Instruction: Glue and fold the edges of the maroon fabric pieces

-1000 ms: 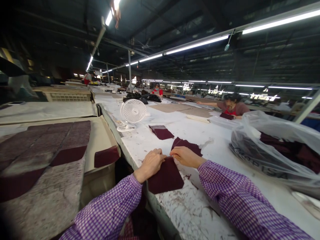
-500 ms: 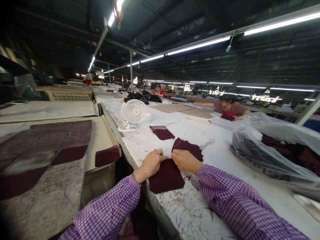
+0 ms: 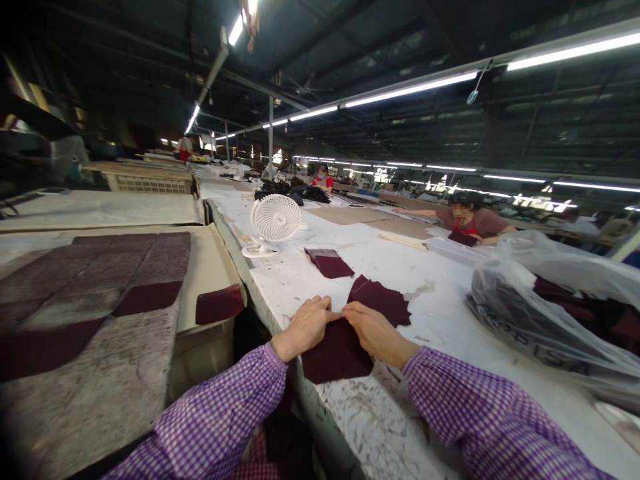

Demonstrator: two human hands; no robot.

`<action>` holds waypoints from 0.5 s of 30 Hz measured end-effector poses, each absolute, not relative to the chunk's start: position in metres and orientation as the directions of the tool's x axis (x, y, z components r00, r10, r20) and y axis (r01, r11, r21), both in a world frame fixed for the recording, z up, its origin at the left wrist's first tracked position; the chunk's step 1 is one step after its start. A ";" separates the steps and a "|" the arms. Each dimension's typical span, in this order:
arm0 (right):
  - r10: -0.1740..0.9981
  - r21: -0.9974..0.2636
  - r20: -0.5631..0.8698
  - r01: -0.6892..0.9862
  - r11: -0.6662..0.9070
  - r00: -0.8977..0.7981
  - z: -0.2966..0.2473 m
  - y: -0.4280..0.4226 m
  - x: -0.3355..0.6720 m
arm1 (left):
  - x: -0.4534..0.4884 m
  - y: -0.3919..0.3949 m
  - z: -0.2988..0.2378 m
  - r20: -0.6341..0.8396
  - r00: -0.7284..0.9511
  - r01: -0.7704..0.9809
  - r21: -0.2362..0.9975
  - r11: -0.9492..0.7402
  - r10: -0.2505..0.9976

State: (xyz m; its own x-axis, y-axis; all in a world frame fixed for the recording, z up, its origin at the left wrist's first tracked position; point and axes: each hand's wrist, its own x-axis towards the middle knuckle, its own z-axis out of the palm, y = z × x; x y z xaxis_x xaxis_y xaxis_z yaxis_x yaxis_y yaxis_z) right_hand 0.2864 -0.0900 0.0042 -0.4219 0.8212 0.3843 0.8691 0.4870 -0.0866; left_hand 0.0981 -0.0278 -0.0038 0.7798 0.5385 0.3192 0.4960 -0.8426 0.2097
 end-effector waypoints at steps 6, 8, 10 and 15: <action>0.875 -0.239 0.292 0.856 0.458 -0.386 0.003 -0.093 0.277 | 0.062 -0.016 -0.007 0.416 0.723 0.447 0.328 -0.832 0.552; 0.875 -0.200 0.206 0.857 0.475 -0.437 0.013 -0.094 0.276 | 0.050 -0.012 -0.013 0.484 0.691 0.404 0.356 -0.842 0.537; 0.870 -0.158 0.122 0.856 0.492 -0.478 0.023 -0.092 0.274 | 0.042 -0.010 -0.018 0.532 0.675 0.372 0.353 -0.858 0.511; 0.851 -0.029 -0.033 0.851 0.524 -0.524 0.040 -0.085 0.264 | 0.039 -0.009 -0.023 0.567 0.646 0.315 0.412 -0.855 0.511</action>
